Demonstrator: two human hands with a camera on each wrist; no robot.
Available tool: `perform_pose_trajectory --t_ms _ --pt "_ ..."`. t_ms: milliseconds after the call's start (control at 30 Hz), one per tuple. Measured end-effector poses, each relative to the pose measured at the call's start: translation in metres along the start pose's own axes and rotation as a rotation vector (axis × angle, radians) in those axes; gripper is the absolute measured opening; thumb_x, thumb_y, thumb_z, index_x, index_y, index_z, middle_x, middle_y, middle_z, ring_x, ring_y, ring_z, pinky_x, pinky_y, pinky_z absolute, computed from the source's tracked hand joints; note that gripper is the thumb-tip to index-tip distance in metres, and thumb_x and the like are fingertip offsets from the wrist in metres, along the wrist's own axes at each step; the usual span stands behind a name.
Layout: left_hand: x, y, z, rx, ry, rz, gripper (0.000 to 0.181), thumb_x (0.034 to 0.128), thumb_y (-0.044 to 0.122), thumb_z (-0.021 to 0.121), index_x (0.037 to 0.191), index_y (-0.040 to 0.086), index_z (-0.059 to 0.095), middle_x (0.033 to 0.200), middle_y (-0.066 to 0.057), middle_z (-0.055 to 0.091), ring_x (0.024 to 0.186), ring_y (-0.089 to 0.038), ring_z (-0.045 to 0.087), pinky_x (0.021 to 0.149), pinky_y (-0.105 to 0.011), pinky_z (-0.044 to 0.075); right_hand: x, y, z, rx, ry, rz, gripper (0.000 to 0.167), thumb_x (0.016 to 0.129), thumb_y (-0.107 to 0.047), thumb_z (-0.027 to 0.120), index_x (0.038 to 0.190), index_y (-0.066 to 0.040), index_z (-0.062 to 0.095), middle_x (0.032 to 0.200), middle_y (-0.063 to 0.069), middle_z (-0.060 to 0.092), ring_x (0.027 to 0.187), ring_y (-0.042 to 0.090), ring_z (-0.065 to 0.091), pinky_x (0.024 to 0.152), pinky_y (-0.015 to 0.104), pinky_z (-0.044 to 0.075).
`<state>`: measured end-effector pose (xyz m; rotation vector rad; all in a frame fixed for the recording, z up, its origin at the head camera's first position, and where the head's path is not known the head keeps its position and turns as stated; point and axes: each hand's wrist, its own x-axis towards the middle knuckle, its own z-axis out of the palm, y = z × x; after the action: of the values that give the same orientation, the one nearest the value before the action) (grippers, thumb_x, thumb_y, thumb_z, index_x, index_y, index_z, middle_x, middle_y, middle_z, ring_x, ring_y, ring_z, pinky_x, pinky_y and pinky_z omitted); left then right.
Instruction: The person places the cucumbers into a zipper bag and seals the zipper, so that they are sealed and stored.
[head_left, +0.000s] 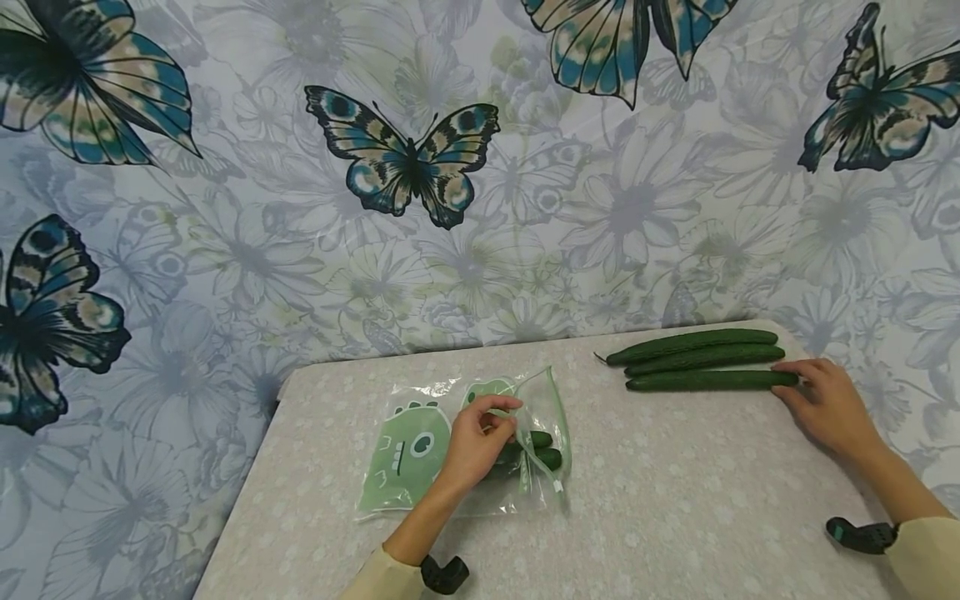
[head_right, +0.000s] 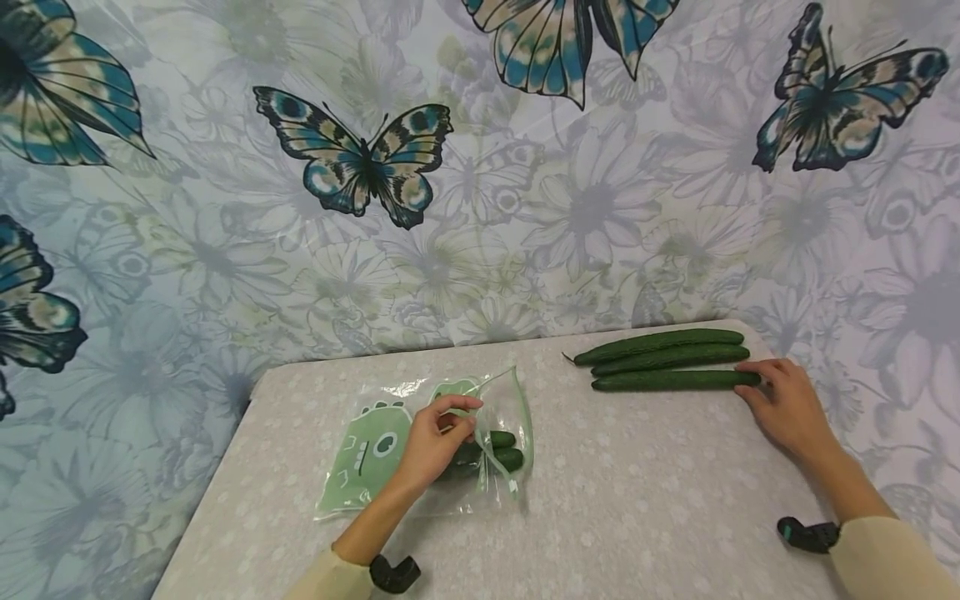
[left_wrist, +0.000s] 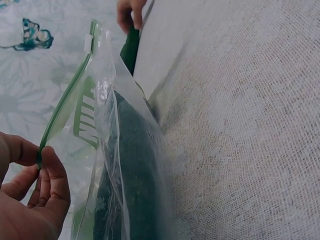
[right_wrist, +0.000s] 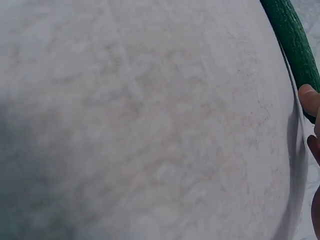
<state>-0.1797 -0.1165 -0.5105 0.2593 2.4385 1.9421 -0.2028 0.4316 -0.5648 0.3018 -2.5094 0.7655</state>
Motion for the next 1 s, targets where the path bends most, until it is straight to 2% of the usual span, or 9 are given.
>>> perform_pose_trajectory --t_ms 67,200,267,367,467,600,767,833,1000 --pt "0.000 0.000 0.000 0.001 0.000 -0.001 0.027 0.0960 -0.002 0.070 0.117 0.012 0.078 0.124 -0.014 0.075 0.078 -0.006 0.069 0.074 -0.024 0.064 -0.004 -0.003 -0.005 0.037 -0.030 0.055 0.036 0.090 -0.002 0.083 0.125 -0.004 0.074 0.114 0.009 0.072 0.105 -0.028 0.036 0.076 0.014 0.040" --pt "0.000 0.000 0.000 0.001 -0.003 0.004 0.027 0.0960 -0.002 0.069 0.118 0.012 0.078 0.124 -0.013 0.075 0.078 -0.006 0.069 0.073 -0.023 0.064 -0.012 -0.014 -0.021 0.127 -0.119 0.236 0.036 0.100 -0.020 0.079 0.133 -0.011 0.071 0.117 -0.034 0.060 0.099 -0.033 0.043 0.072 0.002 0.040" --pt "0.000 0.000 0.000 0.000 -0.006 0.006 0.027 0.0961 -0.002 0.069 0.118 0.012 0.078 0.124 -0.012 0.075 0.078 -0.006 0.069 0.074 -0.023 0.064 -0.015 -0.018 -0.027 0.162 -0.140 0.300 0.036 0.101 -0.025 0.077 0.134 -0.012 0.071 0.111 -0.044 0.053 0.096 -0.033 0.047 0.071 -0.001 0.041" --pt "0.000 0.000 -0.001 0.001 -0.005 0.010 0.027 0.0958 -0.003 0.069 0.118 0.011 0.078 0.124 -0.013 0.075 0.078 -0.006 0.069 0.073 -0.023 0.064 -0.018 -0.024 -0.032 0.184 -0.141 0.334 0.035 0.102 -0.027 0.076 0.132 -0.010 0.072 0.096 -0.034 0.058 0.091 -0.027 0.049 0.069 0.001 0.042" --pt "0.000 0.000 -0.001 0.000 -0.004 0.012 0.027 0.0956 -0.003 0.069 0.118 0.011 0.078 0.124 -0.013 0.075 0.077 -0.006 0.069 0.073 -0.023 0.064 -0.020 -0.029 -0.033 0.188 -0.145 0.380 0.037 0.103 -0.034 0.074 0.134 -0.013 0.071 0.100 -0.033 0.057 0.092 -0.027 0.047 0.069 0.000 0.040" --pt "0.000 0.002 -0.001 0.001 -0.007 0.005 0.027 0.0956 -0.003 0.070 0.117 0.011 0.078 0.125 -0.013 0.075 0.077 -0.006 0.069 0.073 -0.023 0.064 -0.024 -0.034 -0.032 0.237 -0.153 0.453 0.043 0.102 -0.040 0.074 0.138 -0.015 0.070 0.105 -0.038 0.057 0.096 -0.032 0.047 0.070 0.000 0.045" --pt "0.000 0.004 -0.001 0.010 -0.012 0.002 0.026 0.0961 -0.001 0.070 0.118 0.011 0.078 0.126 -0.011 0.074 0.077 -0.006 0.070 0.073 -0.023 0.063 -0.025 -0.039 -0.032 0.318 -0.185 0.549 0.049 0.102 -0.044 0.074 0.144 -0.019 0.068 0.101 -0.043 0.059 0.093 -0.030 0.052 0.069 0.004 0.046" --pt "0.000 0.004 -0.001 0.008 -0.013 0.001 0.026 0.0961 -0.002 0.069 0.117 0.011 0.078 0.125 -0.012 0.075 0.077 -0.006 0.070 0.073 -0.023 0.063 -0.025 -0.040 -0.032 0.373 -0.198 0.589 0.050 0.102 -0.042 0.074 0.146 -0.020 0.066 0.106 -0.047 0.063 0.095 -0.030 0.056 0.070 0.003 0.047" --pt "0.000 0.004 -0.001 0.009 -0.013 -0.004 0.026 0.0963 -0.001 0.070 0.117 0.012 0.078 0.124 -0.012 0.075 0.076 -0.006 0.069 0.073 -0.023 0.063 -0.024 -0.050 -0.033 0.500 -0.212 0.616 0.049 0.103 -0.031 0.075 0.148 -0.015 0.065 0.101 -0.033 0.078 0.095 -0.016 0.072 0.077 0.005 0.052"
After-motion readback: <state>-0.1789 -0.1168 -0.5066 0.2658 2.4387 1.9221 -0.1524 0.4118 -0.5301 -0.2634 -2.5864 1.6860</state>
